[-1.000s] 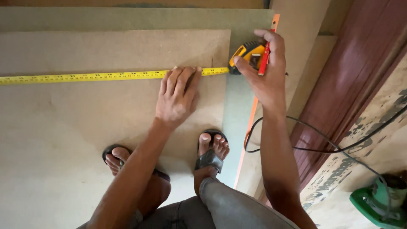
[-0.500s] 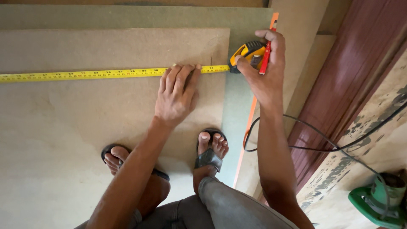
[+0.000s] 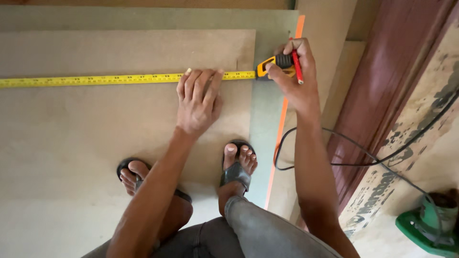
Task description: The person measures a large flat wooden board using a yellow tape measure and marks several points with a red pencil. They repeatedly extend the tape, align it along the board's edge, and make marks at measured intervals. The person remains standing throughout the task.
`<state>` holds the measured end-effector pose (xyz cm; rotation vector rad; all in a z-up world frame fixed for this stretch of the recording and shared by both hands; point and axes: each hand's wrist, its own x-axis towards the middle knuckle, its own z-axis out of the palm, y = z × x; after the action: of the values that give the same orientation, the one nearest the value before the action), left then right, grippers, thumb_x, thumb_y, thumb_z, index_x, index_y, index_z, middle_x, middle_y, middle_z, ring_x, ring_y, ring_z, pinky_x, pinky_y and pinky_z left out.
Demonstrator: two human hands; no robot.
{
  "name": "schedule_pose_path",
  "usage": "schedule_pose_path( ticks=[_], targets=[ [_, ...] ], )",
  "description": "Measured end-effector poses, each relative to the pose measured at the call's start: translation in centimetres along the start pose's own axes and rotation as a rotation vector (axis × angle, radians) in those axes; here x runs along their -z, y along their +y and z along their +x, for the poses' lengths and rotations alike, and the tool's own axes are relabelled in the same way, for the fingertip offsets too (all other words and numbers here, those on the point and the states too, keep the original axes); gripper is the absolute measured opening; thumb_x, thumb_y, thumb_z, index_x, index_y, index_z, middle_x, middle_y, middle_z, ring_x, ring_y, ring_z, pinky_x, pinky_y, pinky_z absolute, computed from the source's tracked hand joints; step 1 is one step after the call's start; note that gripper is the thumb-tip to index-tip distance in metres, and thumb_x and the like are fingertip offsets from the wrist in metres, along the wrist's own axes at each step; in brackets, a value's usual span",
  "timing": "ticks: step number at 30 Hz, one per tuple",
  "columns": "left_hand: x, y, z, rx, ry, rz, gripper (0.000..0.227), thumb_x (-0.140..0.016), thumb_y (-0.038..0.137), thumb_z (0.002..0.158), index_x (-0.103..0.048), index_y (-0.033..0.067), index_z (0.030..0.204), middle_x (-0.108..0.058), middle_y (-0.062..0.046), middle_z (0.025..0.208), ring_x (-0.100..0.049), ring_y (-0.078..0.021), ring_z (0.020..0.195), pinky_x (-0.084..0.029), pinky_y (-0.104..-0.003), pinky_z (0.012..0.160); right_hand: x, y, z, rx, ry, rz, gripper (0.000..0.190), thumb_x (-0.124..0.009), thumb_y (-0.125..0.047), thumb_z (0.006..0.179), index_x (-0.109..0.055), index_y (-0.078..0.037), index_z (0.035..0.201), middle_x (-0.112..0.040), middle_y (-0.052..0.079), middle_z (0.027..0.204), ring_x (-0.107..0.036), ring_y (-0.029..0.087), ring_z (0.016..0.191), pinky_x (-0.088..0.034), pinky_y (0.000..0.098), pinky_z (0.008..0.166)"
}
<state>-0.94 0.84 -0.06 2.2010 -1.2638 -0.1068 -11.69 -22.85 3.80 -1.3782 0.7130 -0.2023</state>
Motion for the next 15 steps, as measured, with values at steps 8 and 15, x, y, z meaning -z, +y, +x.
schedule_pose_path(
  ticks=[8, 15],
  targets=[
    [-2.2, 4.5, -3.2, 0.644, -0.283, -0.638, 0.025, -0.059, 0.025, 0.107, -0.075, 0.0067, 0.111, -0.077, -0.008, 0.103, -0.075, -0.0237, 0.083, -0.061, -0.037, 0.076, 0.4, -0.1, -2.0, 0.141, -0.067, -0.152, 0.026, -0.070, 0.003, 0.093, -0.051, -0.004, 0.109, -0.066, 0.010, 0.113, -0.061, 0.013, 0.103, -0.055, 0.0304, 0.093],
    [-3.2, 7.5, -0.6, 0.942, 0.245, -1.776, 0.054, -0.045, 0.044, 0.108, -0.058, -0.0022, 0.132, -0.067, -0.013, 0.129, -0.066, -0.0189, 0.117, -0.053, -0.036, 0.104, -3.8, -1.5, -5.3, 0.210, 0.043, -0.144, 0.025, -0.074, -0.001, 0.093, -0.052, -0.003, 0.106, -0.065, 0.009, 0.103, -0.060, 0.012, 0.092, -0.053, 0.0299, 0.083]
  ],
)
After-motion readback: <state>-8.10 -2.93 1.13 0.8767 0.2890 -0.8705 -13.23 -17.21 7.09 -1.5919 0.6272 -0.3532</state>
